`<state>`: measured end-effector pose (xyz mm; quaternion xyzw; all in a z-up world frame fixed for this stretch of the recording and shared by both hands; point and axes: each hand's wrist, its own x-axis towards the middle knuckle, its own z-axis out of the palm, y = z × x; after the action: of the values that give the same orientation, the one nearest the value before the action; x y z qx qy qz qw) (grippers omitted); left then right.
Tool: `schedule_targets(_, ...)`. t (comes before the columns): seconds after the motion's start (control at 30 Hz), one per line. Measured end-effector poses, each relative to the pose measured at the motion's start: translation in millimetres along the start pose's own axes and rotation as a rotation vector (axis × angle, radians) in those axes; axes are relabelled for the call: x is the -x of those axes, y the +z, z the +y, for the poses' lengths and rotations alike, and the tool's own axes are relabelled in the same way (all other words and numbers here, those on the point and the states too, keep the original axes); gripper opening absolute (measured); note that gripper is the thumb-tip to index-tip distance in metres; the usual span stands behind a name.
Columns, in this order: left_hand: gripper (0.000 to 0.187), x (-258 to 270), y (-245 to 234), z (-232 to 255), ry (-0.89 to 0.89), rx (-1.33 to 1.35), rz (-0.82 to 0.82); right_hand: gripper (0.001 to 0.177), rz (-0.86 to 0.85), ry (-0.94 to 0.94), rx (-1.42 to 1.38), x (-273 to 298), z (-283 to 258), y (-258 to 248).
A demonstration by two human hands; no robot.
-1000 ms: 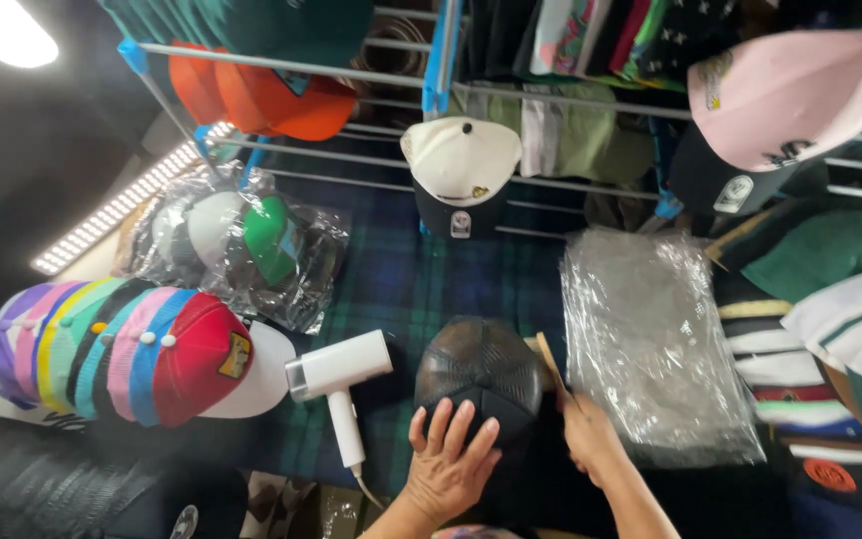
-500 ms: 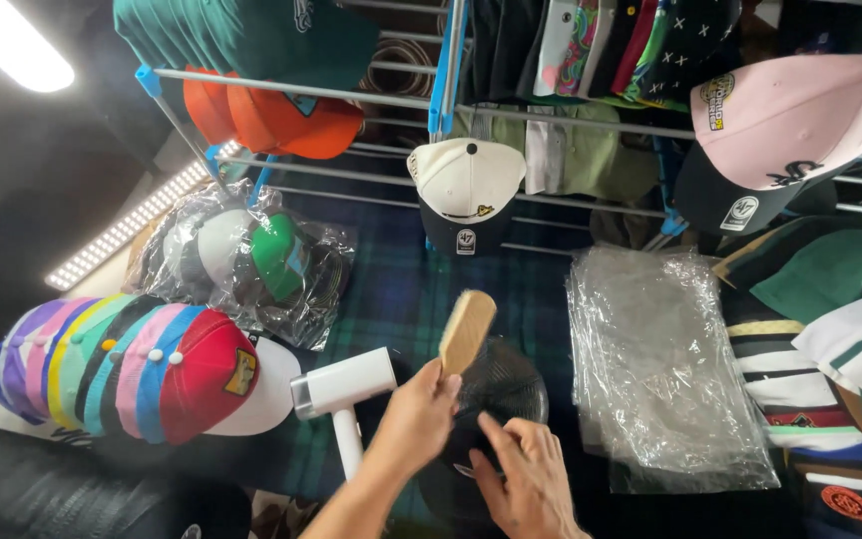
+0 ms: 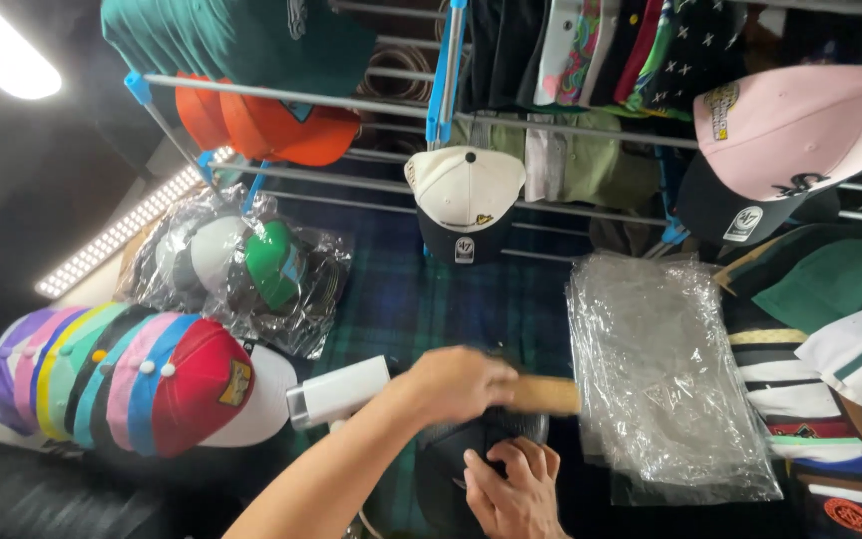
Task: Using a handheld steamer and a brush to clean and reshape a black baseball cap.
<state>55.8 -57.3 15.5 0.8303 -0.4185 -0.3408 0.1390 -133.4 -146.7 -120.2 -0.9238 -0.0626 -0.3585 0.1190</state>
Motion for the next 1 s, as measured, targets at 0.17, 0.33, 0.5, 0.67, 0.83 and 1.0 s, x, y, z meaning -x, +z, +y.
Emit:
schedule_targets(0.17, 0.04, -45, -18, -51, -0.403, -0.02, -0.027, 0.021, -0.067, 0.015, 0.006, -6, -1, -4)
schedule_targets(0.33, 0.015, -6, -17, -72, -0.644, 0.021, -0.173, 0.028, 0.003, 0.016, -0.062, -5, 1, -2)
schedule_targets(0.5, 0.037, 23, 22, -51, -0.001, 0.208, 0.45, 0.014, -0.097, 0.035, -0.032, -10, -3, -10)
schedule_targets(0.67, 0.032, 10, 53, -84, -0.109, 0.067, 0.5, 0.02, -0.093, 0.017, -0.021, -2, 0, -6)
schedule_targets(0.83, 0.03, 10, 36, -54, 0.232, -0.339, 0.616, 0.017, -0.033, 0.004, -0.017, -14, -3, -11)
schedule_targets(1.0, 0.045, -22, -2, -44, -0.402, 0.16, 0.169, 0.016, -0.089, 0.025, -0.016, -9, -3, -10)
